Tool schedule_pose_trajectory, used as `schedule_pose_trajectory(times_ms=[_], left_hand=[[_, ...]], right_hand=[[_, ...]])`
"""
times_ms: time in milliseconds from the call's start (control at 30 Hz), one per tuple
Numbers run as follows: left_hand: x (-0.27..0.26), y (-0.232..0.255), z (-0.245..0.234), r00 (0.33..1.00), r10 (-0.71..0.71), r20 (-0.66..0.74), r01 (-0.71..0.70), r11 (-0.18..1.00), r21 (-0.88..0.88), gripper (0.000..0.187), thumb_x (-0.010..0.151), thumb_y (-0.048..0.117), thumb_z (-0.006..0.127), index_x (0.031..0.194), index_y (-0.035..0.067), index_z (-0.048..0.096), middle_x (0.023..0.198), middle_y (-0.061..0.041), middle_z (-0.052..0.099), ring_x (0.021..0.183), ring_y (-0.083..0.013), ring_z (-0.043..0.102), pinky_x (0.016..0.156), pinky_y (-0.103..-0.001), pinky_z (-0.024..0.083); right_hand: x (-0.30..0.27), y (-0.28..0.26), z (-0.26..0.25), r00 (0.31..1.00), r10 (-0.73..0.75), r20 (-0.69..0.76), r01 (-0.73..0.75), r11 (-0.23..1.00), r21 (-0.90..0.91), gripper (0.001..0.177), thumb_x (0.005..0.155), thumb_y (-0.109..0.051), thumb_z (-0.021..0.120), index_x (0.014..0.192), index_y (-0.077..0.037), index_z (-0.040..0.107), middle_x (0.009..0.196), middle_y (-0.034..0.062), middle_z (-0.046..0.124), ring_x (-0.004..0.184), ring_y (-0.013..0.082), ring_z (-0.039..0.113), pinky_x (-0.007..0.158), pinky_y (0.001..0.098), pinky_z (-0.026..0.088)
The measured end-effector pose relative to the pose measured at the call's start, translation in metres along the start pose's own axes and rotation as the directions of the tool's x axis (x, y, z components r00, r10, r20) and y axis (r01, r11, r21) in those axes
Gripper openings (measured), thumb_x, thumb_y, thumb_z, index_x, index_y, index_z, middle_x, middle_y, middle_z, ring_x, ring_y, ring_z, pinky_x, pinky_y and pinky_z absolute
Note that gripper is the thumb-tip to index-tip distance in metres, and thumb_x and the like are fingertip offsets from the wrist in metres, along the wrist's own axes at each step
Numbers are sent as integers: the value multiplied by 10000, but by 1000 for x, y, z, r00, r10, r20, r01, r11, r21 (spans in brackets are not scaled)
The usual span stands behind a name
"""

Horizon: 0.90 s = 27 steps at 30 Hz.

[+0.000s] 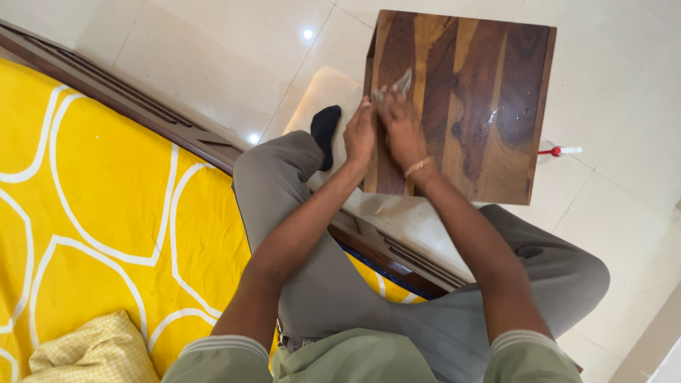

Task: The person sits cross-legged and wipes a small wooden table with a cloth. They spray the table with a cleaning solution from a spray bottle and continue wiping the surface and edges.

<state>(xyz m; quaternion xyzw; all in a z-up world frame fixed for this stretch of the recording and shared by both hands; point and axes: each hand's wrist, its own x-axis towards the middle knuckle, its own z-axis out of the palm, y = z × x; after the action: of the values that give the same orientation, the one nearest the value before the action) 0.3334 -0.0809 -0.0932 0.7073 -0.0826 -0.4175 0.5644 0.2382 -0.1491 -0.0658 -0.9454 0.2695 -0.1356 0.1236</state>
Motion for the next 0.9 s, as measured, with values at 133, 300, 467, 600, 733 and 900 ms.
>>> schedule_pose_trajectory(times_ms=[133, 300, 467, 600, 733, 900], left_hand=[[-15, -10, 10, 857, 495, 141, -509, 774, 377, 566, 1110, 348, 410, 1605, 79, 356, 1648, -277, 304, 1550, -413, 285, 1295, -462, 281], [-38, -7, 13, 627, 566, 535, -714, 142, 686, 658, 1073, 477, 419, 1640, 170, 290, 1675, -309, -13, 1556, -511, -5, 1274, -637, 102], [-42, 4, 12, 656, 483, 580, -713, 142, 687, 679, 1063, 551, 410, 1609, 152, 356, 1682, -285, 55, 1563, -476, -2, 1275, -633, 33], [-40, 3, 13, 673, 461, 579, -700, 143, 700, 645, 1063, 529, 405, 1560, 118, 424, 1673, -279, 95, 1561, -470, 37, 1277, -629, 51], [-40, -1, 16, 657, 525, 542, -691, 130, 711, 583, 1097, 418, 392, 1559, 64, 434, 1675, -255, 164, 1569, -443, 89, 1286, -612, 84], [-39, -1, 16, 681, 516, 520, -665, 140, 733, 570, 1099, 334, 395, 1535, -34, 413, 1671, -233, 219, 1575, -414, 125, 1300, -579, 122]], right_hand=[[60, 54, -2, 979, 188, 80, -196, 975, 103, 691, 817, 247, 528, 1388, -127, 636, 1584, 128, 485, 1394, 390, 503, 1067, 415, 506], [59, 138, -25, 968, 228, -100, -229, 973, 3, 430, 866, 147, 649, 1218, -81, 741, 1451, 177, 585, 1347, 413, 561, 1159, 437, 453], [-2, 157, -47, 963, 230, -140, -231, 973, 5, 418, 958, 164, 584, 1289, -48, 724, 1474, 219, 594, 1397, 437, 523, 1144, 447, 443], [-57, 116, -62, 954, 300, 11, -300, 949, 98, 504, 1001, 193, 477, 1390, -63, 668, 1555, 170, 538, 1457, 409, 464, 1092, 439, 436], [-80, 73, -68, 997, 39, 66, -38, 999, -14, 595, 827, 165, 601, 1382, -40, 662, 1541, 146, 532, 1481, 380, 420, 1188, 491, 347], [-41, 55, -35, 991, -107, 79, 105, 994, 26, 531, 865, 120, 660, 1365, -57, 652, 1565, 110, 519, 1501, 328, 435, 1240, 483, 423]])
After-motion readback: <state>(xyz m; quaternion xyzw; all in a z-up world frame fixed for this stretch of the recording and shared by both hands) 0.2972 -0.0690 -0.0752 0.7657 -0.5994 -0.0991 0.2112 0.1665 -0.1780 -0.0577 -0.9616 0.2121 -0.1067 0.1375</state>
